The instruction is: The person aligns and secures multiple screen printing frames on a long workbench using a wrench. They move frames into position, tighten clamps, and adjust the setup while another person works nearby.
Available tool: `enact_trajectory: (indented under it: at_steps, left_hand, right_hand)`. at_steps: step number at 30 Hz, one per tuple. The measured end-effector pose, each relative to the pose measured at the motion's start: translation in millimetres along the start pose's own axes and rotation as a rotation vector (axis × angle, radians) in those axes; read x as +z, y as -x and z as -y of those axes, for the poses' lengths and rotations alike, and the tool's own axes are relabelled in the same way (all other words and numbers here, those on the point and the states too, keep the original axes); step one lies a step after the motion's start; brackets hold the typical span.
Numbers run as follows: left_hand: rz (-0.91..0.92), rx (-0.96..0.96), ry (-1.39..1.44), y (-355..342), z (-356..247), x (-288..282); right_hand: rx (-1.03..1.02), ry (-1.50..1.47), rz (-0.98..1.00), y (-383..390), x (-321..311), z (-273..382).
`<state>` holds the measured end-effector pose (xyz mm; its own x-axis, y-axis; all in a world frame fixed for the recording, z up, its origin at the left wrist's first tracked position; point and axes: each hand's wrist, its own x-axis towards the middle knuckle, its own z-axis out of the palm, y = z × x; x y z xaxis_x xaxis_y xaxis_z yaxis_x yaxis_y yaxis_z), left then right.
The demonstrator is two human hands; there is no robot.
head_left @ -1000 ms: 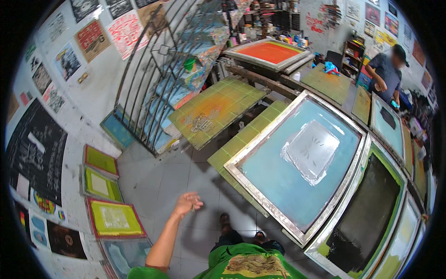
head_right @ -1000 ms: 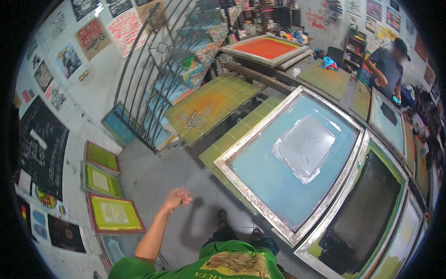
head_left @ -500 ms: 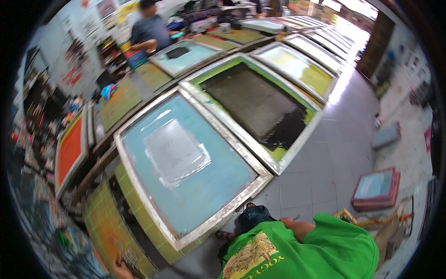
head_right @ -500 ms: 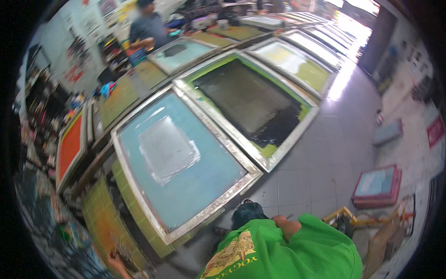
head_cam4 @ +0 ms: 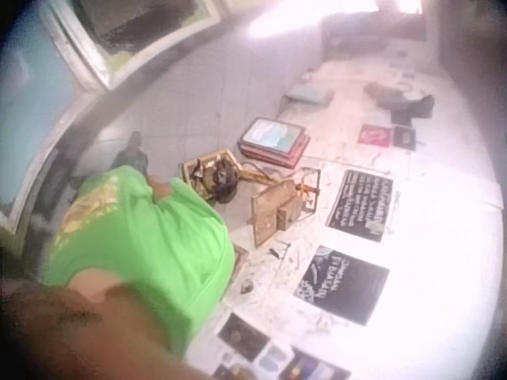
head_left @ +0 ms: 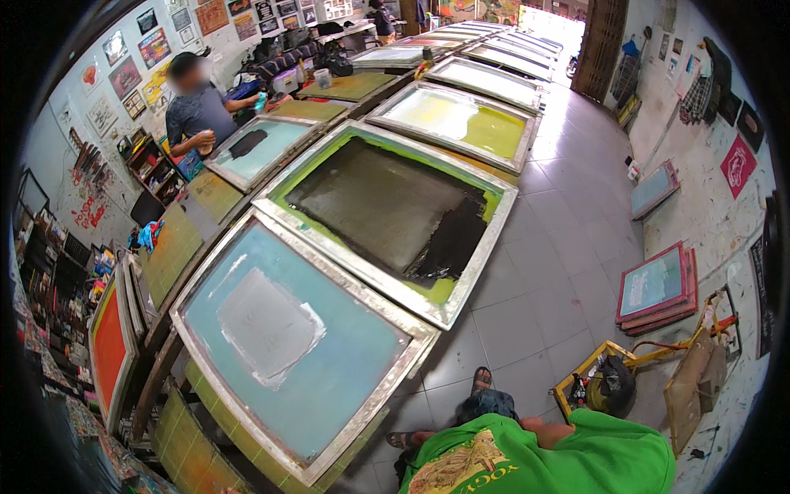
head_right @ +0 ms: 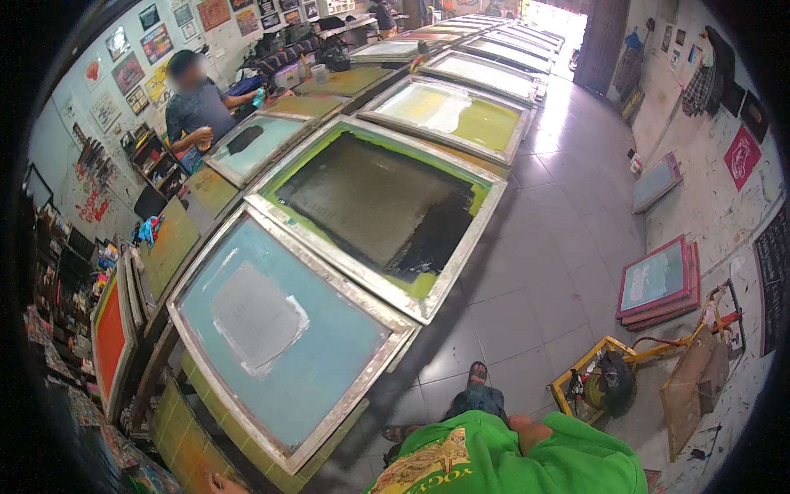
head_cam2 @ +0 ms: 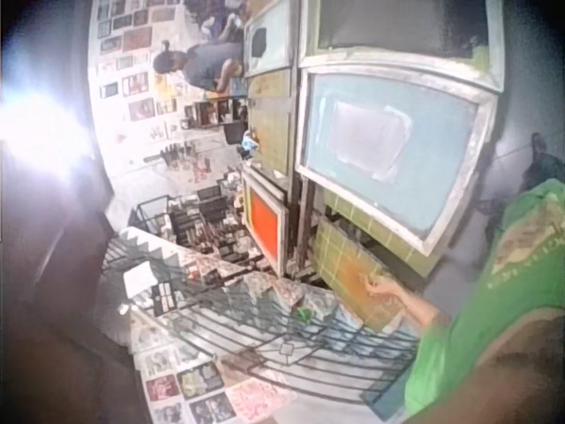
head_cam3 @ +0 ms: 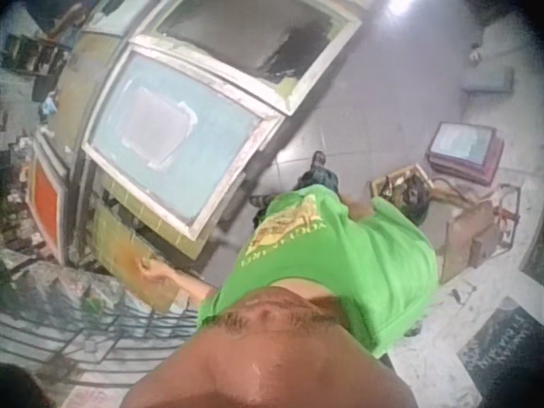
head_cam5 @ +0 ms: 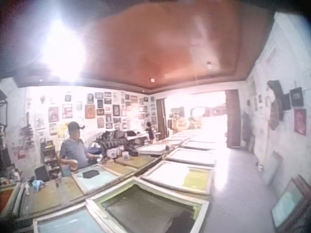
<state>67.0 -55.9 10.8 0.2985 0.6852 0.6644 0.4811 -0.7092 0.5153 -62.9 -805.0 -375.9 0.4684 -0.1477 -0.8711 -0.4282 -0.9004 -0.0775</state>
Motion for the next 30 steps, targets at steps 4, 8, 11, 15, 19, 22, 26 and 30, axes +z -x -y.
enact_trajectory:
  at_steps: [4, 8, 11, 15, 19, 22, 26, 30]
  left_hand:
    - [0.035, 0.071, 0.139, 63, -123, 37]
    - [0.171, -0.094, 0.166, 125, -168, 94]
    - [0.264, -0.085, 0.261, 156, -266, 131]
    - [0.309, -0.012, 0.5, 180, -397, 146]
    - [0.418, 0.025, 0.711, 208, -514, 179]
    - [0.501, 0.092, 0.832, 234, -608, 190]
    - [0.728, 0.032, 0.944, 278, -708, 222]
    - [0.891, 0.003, 1.019, 334, -809, 261]
  right_hand:
    - [0.074, -0.095, -0.053, -25, -8, -62]
    - [0.187, -0.188, -0.154, -36, -91, -101]
    - [0.249, -0.256, -0.248, -45, -132, -139]
    - [0.235, -0.325, -0.358, -66, -210, -175]
    - [0.2, -0.709, -0.489, -112, -266, -234]
    - [0.108, -1.591, -0.43, -127, -321, -246]
    - [-0.194, -2.384, -0.29, -127, -378, -276]
    - [-0.024, -2.428, -0.309, -148, -436, -301]
